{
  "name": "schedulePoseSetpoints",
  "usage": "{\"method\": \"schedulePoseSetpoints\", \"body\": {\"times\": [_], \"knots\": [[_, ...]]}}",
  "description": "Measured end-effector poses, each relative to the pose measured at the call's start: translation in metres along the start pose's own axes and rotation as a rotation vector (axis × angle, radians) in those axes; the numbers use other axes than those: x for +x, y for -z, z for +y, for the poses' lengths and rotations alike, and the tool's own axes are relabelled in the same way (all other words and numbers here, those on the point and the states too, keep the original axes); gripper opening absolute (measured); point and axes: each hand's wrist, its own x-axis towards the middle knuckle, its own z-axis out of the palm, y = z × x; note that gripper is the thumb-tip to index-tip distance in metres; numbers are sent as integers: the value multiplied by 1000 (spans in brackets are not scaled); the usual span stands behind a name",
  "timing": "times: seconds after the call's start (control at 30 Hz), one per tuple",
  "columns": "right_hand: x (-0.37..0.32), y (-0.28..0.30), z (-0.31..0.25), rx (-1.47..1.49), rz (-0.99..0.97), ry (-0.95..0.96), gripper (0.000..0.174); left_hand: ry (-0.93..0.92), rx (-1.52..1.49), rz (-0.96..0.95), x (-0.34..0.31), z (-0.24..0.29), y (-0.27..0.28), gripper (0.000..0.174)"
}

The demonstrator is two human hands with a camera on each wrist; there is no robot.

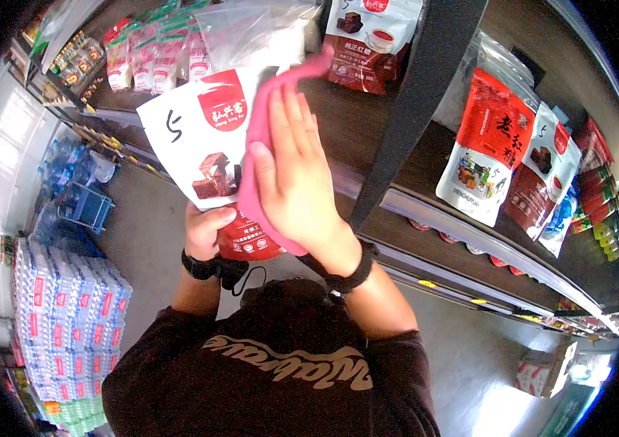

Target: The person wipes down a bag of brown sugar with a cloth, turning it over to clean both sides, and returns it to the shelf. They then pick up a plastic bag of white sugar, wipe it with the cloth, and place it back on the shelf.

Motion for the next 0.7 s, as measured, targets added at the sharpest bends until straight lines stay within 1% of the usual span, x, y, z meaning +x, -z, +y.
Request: {"method": "schedulePoseSetpoints", "body": {"times": [0.03, 0.07, 0.13, 0.2, 0.27, 0.37, 0.4, 0.47, 0.53, 0.57, 0.6, 0.67, 0.7], "knots": [[-2, -2, 5, 97, 9, -52, 60, 19, -8, 17, 0, 0, 1, 57], [-3, -2, 3, 96, 8, -48, 60, 38, -17, 35, 1, 1, 1, 54], [-14, -2, -9, 94, 17, 31, 59, 18, 32, -1, 0, -1, 5, 52], [-20, -2, -30, 7, -79, 133, 61, 252, 51, 162, -1, -2, 6, 70], [-16, 2, -48, -4, -232, 193, 66, 186, -11, 205, 1, -7, 2, 68], [0, 2, -47, -45, -250, 226, 68, 94, -77, 222, 4, -4, -7, 66], [2, 3, -48, -53, -246, 215, 68, 74, -102, 240, 3, -2, -9, 65], [9, 3, -46, -53, -138, 185, 68, 31, -127, 260, 3, 2, -12, 64], [12, 5, -38, -74, -116, 162, 66, -7, -147, 284, 2, 5, -16, 62], [10, 5, -31, -46, -83, 121, 65, -46, -170, 150, 6, 2, -6, 68], [6, 3, -24, -16, -51, 78, 65, -68, -166, 135, 6, 3, -3, 69], [-5, -4, -16, 39, -43, 62, 63, -112, -272, 242, 5, 3, 5, 70], [-13, -7, -19, 62, -39, 63, 61, -169, -271, 274, 9, 9, -3, 70]]}}
